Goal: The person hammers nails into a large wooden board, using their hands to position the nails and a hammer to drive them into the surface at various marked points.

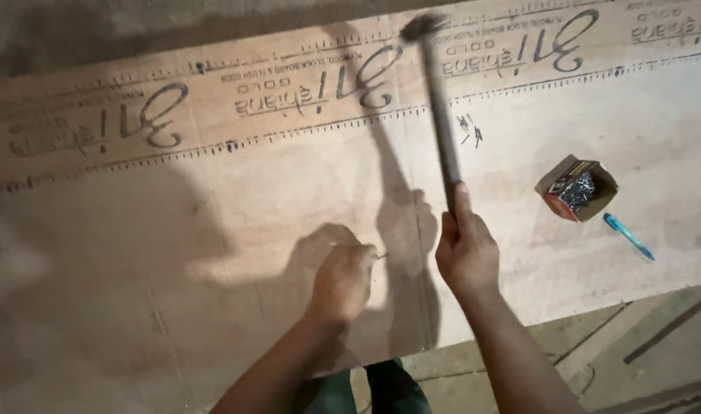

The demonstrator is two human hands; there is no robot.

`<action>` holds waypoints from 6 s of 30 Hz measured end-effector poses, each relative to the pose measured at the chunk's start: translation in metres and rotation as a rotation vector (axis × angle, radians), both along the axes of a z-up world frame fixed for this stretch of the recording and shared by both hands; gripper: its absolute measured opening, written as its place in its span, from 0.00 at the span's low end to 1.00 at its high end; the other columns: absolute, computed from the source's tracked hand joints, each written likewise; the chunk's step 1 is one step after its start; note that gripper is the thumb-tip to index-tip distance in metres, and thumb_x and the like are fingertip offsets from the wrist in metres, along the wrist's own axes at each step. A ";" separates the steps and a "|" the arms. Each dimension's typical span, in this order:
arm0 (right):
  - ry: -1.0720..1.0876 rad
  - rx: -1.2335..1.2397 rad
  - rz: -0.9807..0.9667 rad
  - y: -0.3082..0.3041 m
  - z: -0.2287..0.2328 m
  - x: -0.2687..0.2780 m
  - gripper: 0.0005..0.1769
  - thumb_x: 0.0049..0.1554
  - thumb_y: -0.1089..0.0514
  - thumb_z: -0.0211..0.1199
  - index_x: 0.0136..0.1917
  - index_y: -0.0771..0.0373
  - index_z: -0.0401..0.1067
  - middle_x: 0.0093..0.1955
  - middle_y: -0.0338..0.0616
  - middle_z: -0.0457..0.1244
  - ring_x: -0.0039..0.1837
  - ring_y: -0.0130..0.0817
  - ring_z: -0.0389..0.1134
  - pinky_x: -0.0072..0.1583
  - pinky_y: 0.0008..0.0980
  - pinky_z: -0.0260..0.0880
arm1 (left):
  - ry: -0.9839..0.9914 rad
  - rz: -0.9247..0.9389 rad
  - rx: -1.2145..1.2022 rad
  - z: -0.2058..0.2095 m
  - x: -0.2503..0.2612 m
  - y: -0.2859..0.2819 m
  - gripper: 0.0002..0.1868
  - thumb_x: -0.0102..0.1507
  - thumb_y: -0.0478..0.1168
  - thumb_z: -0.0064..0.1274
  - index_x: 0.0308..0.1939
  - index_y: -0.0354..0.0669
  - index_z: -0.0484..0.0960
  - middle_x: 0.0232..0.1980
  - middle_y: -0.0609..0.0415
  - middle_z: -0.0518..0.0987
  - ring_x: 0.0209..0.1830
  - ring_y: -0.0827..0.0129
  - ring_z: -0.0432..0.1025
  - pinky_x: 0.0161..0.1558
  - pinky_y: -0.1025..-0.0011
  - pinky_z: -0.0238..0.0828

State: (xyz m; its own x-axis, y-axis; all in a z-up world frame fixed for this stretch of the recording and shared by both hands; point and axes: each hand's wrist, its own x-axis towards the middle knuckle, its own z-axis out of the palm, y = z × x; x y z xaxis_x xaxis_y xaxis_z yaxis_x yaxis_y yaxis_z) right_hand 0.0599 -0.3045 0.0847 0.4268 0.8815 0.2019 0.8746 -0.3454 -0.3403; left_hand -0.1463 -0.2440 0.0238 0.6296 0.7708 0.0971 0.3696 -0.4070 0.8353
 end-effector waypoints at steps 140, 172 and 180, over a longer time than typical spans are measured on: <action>-0.054 0.042 -0.024 -0.083 -0.001 -0.013 0.36 0.64 0.67 0.62 0.81 0.58 0.55 0.36 0.50 0.64 0.34 0.45 0.65 0.39 0.43 0.68 | 0.573 -0.173 0.193 -0.015 0.014 -0.046 0.16 0.60 0.34 0.48 0.50 0.29 0.80 0.47 0.39 0.78 0.46 0.51 0.75 0.33 0.59 0.78; 0.536 -0.008 -0.203 -0.196 -0.006 0.006 0.18 0.67 0.51 0.55 0.56 0.70 0.64 0.32 0.42 0.65 0.34 0.30 0.69 0.39 0.31 0.69 | -0.027 0.092 -0.062 -0.033 0.081 0.039 0.40 0.66 0.33 0.60 0.77 0.65 0.61 0.46 0.61 0.85 0.48 0.68 0.77 0.55 0.69 0.76; 0.265 -0.081 -0.125 -0.196 0.008 0.005 0.21 0.66 0.55 0.60 0.65 0.71 0.63 0.35 0.49 0.67 0.35 0.37 0.72 0.37 0.34 0.70 | 0.014 0.055 0.014 -0.031 0.084 0.038 0.38 0.64 0.32 0.60 0.76 0.64 0.66 0.45 0.66 0.86 0.43 0.75 0.78 0.52 0.73 0.79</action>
State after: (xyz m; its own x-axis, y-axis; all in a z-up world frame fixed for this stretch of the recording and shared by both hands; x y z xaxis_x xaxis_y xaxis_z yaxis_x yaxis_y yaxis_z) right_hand 0.0646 -0.5007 0.0928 0.5615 0.8275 0.0002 0.7077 -0.4801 -0.5184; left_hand -0.0619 -0.2062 -0.0074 0.5878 0.8029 0.0998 0.4032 -0.3977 0.8242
